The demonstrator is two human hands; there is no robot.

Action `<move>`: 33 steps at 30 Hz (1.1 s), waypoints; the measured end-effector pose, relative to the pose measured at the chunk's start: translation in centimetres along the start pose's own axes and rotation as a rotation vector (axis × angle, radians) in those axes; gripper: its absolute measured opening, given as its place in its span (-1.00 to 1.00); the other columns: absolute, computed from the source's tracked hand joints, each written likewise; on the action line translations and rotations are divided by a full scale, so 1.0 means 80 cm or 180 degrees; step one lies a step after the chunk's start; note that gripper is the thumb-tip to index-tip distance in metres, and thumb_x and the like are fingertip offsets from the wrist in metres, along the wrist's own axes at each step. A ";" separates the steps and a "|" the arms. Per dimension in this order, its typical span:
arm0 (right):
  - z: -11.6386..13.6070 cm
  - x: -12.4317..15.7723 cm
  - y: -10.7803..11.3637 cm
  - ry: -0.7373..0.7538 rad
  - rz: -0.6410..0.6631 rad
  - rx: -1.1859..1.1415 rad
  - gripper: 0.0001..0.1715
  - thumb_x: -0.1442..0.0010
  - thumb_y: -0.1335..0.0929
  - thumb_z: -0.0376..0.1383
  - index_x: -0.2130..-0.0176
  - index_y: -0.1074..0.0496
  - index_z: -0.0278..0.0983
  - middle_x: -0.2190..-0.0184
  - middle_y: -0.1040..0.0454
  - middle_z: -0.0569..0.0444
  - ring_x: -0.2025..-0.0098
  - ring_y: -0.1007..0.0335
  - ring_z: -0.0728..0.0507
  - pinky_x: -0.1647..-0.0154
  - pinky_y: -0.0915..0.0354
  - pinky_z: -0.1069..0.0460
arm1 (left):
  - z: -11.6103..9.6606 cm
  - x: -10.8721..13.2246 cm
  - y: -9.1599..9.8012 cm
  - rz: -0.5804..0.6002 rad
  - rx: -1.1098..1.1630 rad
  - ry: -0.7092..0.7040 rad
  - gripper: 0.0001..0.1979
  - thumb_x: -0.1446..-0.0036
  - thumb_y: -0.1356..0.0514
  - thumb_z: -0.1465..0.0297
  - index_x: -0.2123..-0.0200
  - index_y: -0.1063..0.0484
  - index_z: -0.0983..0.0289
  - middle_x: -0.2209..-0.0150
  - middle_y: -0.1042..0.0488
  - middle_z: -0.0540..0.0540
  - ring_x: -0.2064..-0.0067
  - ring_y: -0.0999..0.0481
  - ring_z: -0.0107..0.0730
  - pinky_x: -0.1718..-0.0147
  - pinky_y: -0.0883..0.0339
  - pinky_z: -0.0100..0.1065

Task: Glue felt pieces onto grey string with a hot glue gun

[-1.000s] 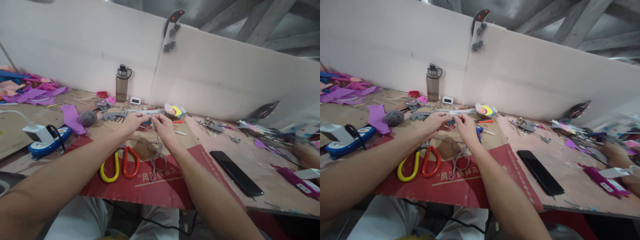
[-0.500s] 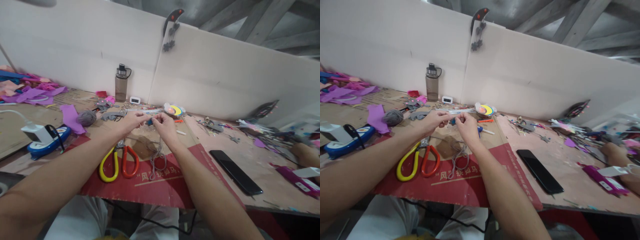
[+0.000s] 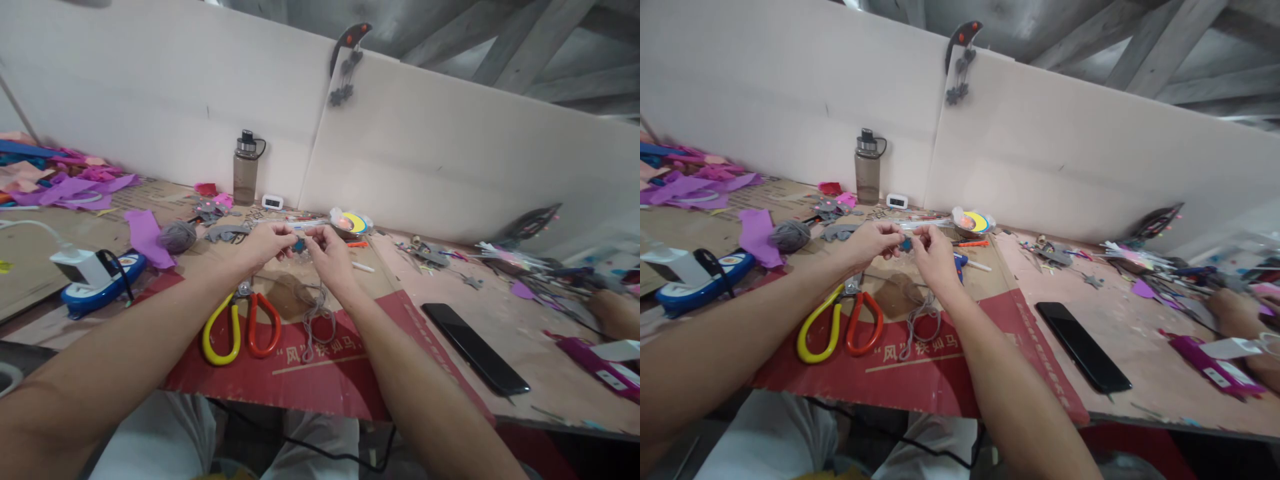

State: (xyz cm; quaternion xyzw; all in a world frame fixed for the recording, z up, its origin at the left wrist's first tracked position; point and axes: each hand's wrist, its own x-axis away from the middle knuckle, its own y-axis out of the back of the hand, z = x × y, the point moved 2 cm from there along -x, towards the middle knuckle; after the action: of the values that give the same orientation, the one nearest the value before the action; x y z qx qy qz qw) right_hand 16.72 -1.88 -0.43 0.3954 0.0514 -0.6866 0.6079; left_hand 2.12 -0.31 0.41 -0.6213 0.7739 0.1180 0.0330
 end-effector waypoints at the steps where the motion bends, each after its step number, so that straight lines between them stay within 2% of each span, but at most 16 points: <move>1: 0.001 0.001 0.000 0.0017 -0.0022 0.0001 -0.84 -0.10 -0.25 -0.28 0.27 -0.31 -0.28 0.51 -0.28 0.16 0.46 -0.18 -0.02 0.37 -0.15 0.07 | 0.000 0.000 0.001 -0.0054 -0.0019 -0.0035 -0.95 0.06 -0.19 0.45 0.51 -0.40 0.32 0.68 -0.36 -0.02 0.66 -0.31 -0.59 0.67 -0.11 -0.54; 5: 0.006 0.005 -0.002 0.0131 -0.0043 0.0116 -0.89 -0.12 -0.24 -0.29 0.34 -0.32 -0.27 0.44 -0.34 0.09 0.38 -0.22 -0.04 0.32 -0.17 0.06 | 0.001 0.000 0.001 -0.0202 0.0062 -0.0106 -0.94 0.07 -0.21 0.45 0.51 -0.39 0.32 0.68 -0.36 -0.02 0.65 -0.33 -0.58 0.65 -0.16 -0.52; 9: 0.007 0.007 -0.002 0.0106 -0.0087 0.0237 -0.90 -0.12 -0.24 -0.29 0.36 -0.32 -0.26 0.44 -0.36 0.08 0.37 -0.23 -0.06 0.31 -0.17 0.04 | 0.002 0.001 0.000 -0.0149 0.0289 -0.0053 -0.92 0.04 -0.22 0.42 0.48 -0.39 0.33 0.61 -0.41 0.03 0.59 -0.40 -0.52 0.58 -0.27 -0.47; 17: 0.004 0.008 -0.003 0.0145 -0.0108 0.0234 -0.86 -0.12 -0.25 -0.25 0.37 -0.35 -0.26 0.43 -0.38 0.07 0.36 -0.24 -0.06 0.32 -0.16 0.05 | 0.001 0.003 -0.003 -0.0080 0.0637 0.0089 -0.93 0.04 -0.22 0.46 0.47 -0.37 0.34 0.62 -0.40 0.02 0.59 -0.42 -0.53 0.54 -0.32 -0.45; 27: 0.001 0.004 -0.005 -0.0520 -0.0312 -0.0281 -0.80 -0.02 -0.31 -0.19 0.49 -0.32 -0.29 0.56 -0.33 0.15 0.51 -0.19 0.00 0.45 -0.13 0.08 | 0.006 0.000 -0.011 -0.0042 0.0721 -0.0095 -0.93 0.06 -0.20 0.49 0.48 -0.33 0.35 0.60 -0.41 0.00 0.56 -0.46 -0.51 0.50 -0.35 -0.45; 30: -0.003 0.002 -0.004 -0.0585 -0.0401 -0.0484 -0.77 0.02 -0.35 -0.17 0.42 -0.31 -0.29 0.58 -0.26 0.22 0.53 -0.13 0.03 0.50 -0.10 0.11 | 0.005 0.001 -0.011 0.0018 0.0778 -0.0149 -0.92 0.06 -0.21 0.48 0.49 -0.34 0.35 0.60 -0.40 -0.01 0.56 -0.45 -0.52 0.52 -0.34 -0.47; 33: -0.004 0.001 -0.005 -0.0634 -0.0271 -0.0657 -0.76 0.03 -0.35 -0.18 0.39 -0.35 -0.30 0.59 -0.26 0.23 0.54 -0.11 0.03 0.50 -0.09 0.11 | 0.006 0.000 -0.011 0.0039 0.0884 -0.0135 -0.92 0.06 -0.21 0.48 0.49 -0.35 0.36 0.60 -0.41 0.00 0.57 -0.44 -0.53 0.54 -0.33 -0.48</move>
State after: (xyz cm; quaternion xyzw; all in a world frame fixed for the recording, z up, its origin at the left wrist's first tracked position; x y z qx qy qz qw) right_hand 16.53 -1.70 -0.88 0.2582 0.0779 -0.7387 0.6178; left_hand 2.95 -0.35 -0.17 -0.6034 0.7857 0.0231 0.1344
